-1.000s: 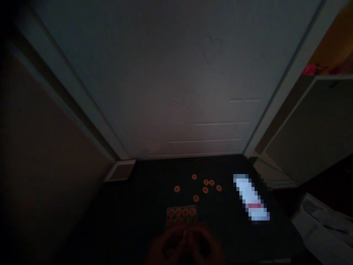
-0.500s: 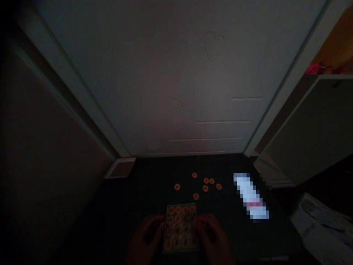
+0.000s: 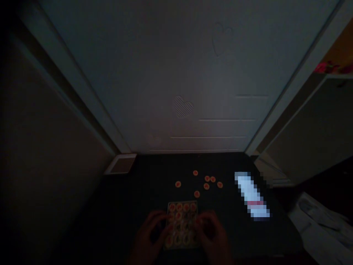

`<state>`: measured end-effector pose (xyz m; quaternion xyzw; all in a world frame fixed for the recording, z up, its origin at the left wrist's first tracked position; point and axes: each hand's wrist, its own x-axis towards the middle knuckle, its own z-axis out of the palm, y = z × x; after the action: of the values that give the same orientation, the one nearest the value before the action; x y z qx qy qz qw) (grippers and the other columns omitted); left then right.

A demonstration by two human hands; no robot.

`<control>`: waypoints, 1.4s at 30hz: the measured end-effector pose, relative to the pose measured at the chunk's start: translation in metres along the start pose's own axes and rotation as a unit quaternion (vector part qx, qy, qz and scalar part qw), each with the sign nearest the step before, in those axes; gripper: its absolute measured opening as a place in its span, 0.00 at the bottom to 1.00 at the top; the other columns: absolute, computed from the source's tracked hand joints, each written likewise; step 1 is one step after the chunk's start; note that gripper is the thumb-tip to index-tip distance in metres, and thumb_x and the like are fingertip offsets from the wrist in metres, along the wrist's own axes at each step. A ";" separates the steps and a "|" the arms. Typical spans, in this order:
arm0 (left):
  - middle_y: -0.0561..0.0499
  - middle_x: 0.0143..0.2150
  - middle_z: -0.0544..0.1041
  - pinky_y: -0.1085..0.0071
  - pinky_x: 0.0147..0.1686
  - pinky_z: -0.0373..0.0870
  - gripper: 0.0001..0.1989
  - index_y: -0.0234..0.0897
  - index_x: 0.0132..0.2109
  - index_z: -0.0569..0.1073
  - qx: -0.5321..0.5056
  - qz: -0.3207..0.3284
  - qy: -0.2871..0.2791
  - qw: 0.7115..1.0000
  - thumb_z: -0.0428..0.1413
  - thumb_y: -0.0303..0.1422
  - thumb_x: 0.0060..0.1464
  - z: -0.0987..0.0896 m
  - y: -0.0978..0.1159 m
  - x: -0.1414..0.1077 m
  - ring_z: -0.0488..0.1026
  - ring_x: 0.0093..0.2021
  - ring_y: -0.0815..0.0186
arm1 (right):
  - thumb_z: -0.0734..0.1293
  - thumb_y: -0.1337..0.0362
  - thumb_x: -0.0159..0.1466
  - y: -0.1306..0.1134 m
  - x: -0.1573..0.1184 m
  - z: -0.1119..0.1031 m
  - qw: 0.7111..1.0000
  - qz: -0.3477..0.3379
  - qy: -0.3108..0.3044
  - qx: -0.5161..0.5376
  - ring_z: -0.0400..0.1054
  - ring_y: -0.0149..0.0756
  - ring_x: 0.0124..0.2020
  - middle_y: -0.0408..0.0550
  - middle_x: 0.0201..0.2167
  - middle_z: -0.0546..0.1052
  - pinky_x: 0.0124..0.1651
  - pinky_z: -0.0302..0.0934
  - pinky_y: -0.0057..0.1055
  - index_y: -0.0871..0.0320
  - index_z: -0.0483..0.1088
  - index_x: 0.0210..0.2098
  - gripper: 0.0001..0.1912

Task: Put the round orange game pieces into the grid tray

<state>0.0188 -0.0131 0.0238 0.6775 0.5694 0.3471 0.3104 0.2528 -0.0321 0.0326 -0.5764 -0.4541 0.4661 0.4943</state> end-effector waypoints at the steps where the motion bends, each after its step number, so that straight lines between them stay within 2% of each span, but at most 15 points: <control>1: 0.46 0.50 0.78 0.66 0.42 0.79 0.13 0.45 0.49 0.80 0.003 0.000 0.002 1.000 0.57 0.42 0.61 0.000 0.002 0.001 0.78 0.37 0.63 | 0.75 0.48 0.59 0.000 0.000 0.001 1.000 -0.002 0.004 -0.003 0.76 0.39 0.33 0.46 0.31 0.79 0.35 0.71 0.28 0.55 0.75 0.35 0.17; 8: 0.47 0.49 0.77 0.67 0.41 0.78 0.12 0.45 0.49 0.79 0.003 0.009 -0.001 1.000 0.57 0.40 0.61 0.003 0.004 0.005 0.77 0.34 0.65 | 0.73 0.46 0.60 -0.008 -0.001 0.004 0.997 -0.062 0.012 -0.044 0.72 0.37 0.31 0.45 0.29 0.75 0.34 0.68 0.27 0.56 0.76 0.30 0.18; 15: 0.48 0.50 0.76 0.67 0.42 0.78 0.10 0.46 0.48 0.79 -0.008 0.008 0.006 1.000 0.57 0.36 0.62 0.004 0.002 0.002 0.77 0.38 0.65 | 0.70 0.46 0.63 -0.018 -0.002 0.004 0.997 -0.039 -0.010 -0.065 0.76 0.41 0.39 0.50 0.36 0.79 0.41 0.70 0.29 0.55 0.79 0.37 0.18; 20: 0.47 0.57 0.73 0.63 0.48 0.78 0.12 0.47 0.52 0.78 -0.013 0.020 -0.012 1.000 0.57 0.36 0.62 0.000 0.004 -0.004 0.78 0.43 0.63 | 0.68 0.46 0.66 -0.013 -0.003 0.009 0.998 -0.018 -0.023 -0.051 0.76 0.44 0.47 0.51 0.44 0.80 0.48 0.71 0.31 0.53 0.80 0.42 0.18; 26: 0.46 0.62 0.71 0.59 0.50 0.77 0.15 0.48 0.53 0.77 -0.008 0.031 -0.025 0.999 0.57 0.31 0.60 -0.002 0.005 -0.007 0.78 0.48 0.59 | 0.67 0.45 0.66 -0.014 -0.004 0.017 0.998 -0.034 -0.020 -0.050 0.76 0.44 0.48 0.52 0.45 0.80 0.49 0.71 0.33 0.51 0.81 0.43 0.19; 30: 0.46 0.62 0.72 0.59 0.51 0.77 0.15 0.48 0.52 0.77 -0.014 0.035 -0.026 0.999 0.57 0.31 0.60 -0.004 0.007 -0.006 0.77 0.52 0.58 | 0.67 0.47 0.67 -0.017 -0.004 0.020 0.996 -0.051 -0.021 -0.073 0.76 0.44 0.46 0.52 0.43 0.80 0.47 0.71 0.33 0.51 0.81 0.44 0.18; 36: 0.46 0.63 0.70 0.57 0.54 0.75 0.12 0.48 0.52 0.77 -0.017 0.032 -0.037 0.999 0.55 0.33 0.63 -0.004 0.005 -0.005 0.75 0.55 0.56 | 0.67 0.46 0.65 -0.016 -0.004 0.031 0.993 -0.039 -0.044 -0.100 0.77 0.43 0.41 0.51 0.39 0.81 0.44 0.71 0.32 0.53 0.81 0.41 0.19; 42: 0.46 0.63 0.70 0.59 0.52 0.76 0.12 0.48 0.52 0.77 -0.015 0.020 -0.035 0.999 0.55 0.35 0.64 -0.002 0.004 -0.005 0.77 0.51 0.59 | 0.68 0.45 0.64 -0.014 -0.007 0.041 0.992 0.012 -0.038 -0.121 0.78 0.43 0.35 0.50 0.34 0.83 0.39 0.71 0.32 0.54 0.81 0.39 0.20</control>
<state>0.0181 -0.0186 0.0275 0.6957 0.5391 0.3381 0.3333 0.2107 -0.0315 0.0443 -0.6188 -0.5188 0.4352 0.3981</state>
